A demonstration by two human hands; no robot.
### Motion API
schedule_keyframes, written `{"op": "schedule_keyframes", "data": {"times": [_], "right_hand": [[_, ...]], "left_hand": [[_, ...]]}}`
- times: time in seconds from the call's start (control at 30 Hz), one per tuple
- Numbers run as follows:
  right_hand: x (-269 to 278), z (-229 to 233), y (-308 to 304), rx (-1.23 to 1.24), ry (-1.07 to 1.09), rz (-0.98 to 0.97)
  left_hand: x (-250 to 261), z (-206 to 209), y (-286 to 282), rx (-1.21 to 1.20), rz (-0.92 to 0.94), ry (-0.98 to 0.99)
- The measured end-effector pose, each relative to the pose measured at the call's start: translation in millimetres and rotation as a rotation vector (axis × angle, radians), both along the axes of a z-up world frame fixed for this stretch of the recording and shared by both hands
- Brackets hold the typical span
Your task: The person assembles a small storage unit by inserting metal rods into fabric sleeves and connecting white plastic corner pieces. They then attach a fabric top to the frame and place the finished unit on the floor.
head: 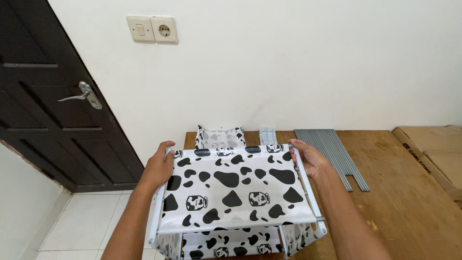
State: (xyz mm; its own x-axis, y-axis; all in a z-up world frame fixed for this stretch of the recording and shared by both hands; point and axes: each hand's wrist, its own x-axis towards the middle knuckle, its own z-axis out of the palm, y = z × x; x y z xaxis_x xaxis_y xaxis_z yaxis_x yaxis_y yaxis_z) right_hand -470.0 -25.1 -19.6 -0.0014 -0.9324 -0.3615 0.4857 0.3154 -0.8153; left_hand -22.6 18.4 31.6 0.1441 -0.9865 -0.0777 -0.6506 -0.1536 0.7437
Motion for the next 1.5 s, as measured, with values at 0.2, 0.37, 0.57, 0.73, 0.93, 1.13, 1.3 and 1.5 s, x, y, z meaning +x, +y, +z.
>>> {"op": "schedule_keyframes", "data": {"times": [0.2,0.37,0.57,0.73,0.93,1.13,1.3,1.5], "right_hand": [[0,2,-2,0.029,-0.002,-0.018],[5,10,4,-0.018,0.123,0.007],[13,37,17,-0.031,0.444,0.070],[17,53,17,-0.009,0.646,0.187],[15,59,5,0.081,0.664,0.270],[12,59,1,0.079,0.701,0.310],[19,61,8,0.082,0.754,0.281],[25,60,17,0.051,0.893,0.253]], "left_hand": [[-3,0,0,-0.025,0.018,-0.016],[-2,-2,-1,-0.045,0.019,0.004],[-1,-7,-1,-0.045,0.029,0.026],[-1,-13,-4,-0.145,0.008,0.034],[-1,-17,-5,-0.090,0.031,0.053],[0,-17,-5,-0.162,0.014,0.069],[-1,-18,-4,-0.094,0.026,0.085],[3,-34,-12,-0.208,0.035,0.098]]}}
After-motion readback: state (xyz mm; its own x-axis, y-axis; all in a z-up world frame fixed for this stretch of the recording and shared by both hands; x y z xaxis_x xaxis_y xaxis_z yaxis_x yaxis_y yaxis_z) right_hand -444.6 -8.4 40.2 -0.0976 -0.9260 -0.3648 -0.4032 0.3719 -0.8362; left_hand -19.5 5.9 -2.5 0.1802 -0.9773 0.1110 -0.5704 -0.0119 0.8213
